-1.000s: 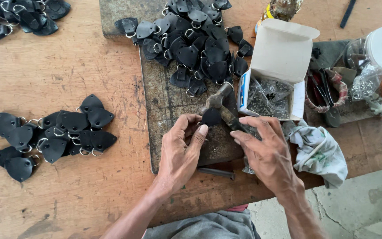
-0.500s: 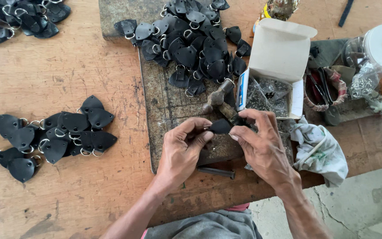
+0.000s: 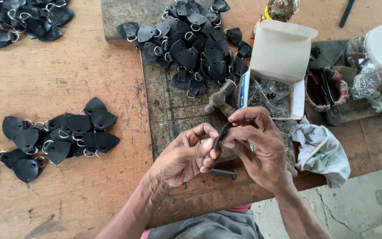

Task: The person attaches metal split rings to black leather keychain fobs at a workbench. They pick up a leather piece, insert a metal ring through its hole, and use a hammer and punch to set the fastener, placing finished pieces in a pile and repeating with new pieces.

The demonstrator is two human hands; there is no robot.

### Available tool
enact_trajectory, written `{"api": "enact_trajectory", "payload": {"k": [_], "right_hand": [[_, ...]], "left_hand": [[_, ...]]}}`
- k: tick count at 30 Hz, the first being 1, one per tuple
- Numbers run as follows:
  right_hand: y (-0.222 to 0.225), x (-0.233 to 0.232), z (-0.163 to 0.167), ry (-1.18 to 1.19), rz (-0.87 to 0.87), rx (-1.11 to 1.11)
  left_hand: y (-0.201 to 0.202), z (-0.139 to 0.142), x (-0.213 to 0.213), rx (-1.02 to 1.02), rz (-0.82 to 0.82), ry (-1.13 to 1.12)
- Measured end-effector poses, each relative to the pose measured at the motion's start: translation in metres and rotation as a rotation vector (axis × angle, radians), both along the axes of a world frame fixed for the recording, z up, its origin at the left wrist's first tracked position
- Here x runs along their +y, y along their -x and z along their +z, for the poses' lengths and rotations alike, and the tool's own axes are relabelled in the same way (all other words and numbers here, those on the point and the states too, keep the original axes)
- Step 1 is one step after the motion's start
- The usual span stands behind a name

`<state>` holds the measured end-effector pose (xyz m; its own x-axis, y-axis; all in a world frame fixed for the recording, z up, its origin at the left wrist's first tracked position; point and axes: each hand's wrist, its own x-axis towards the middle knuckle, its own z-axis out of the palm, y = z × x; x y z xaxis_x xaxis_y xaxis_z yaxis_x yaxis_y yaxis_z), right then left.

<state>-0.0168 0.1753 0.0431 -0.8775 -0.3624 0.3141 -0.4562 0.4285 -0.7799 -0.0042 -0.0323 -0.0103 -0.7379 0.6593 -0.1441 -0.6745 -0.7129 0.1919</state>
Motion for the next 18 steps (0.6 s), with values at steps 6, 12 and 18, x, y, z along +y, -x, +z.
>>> {"api": "enact_trajectory", "payload": {"k": [6, 12, 18], "right_hand": [[0.0039, -0.0041, 0.0046, -0.163, -0.002, 0.139], [0.0079, -0.0072, 0.0059, -0.196, 0.013, 0.157], [0.0080, -0.0001, 0.0022, -0.139, 0.019, 0.093]], "left_hand": [[0.0007, -0.0016, -0.0009, -0.013, 0.003, 0.033], [0.0015, -0.0029, -0.0014, 0.013, 0.004, 0.046], [0.0015, 0.0011, -0.0073, 0.052, -0.056, 0.167]]}}
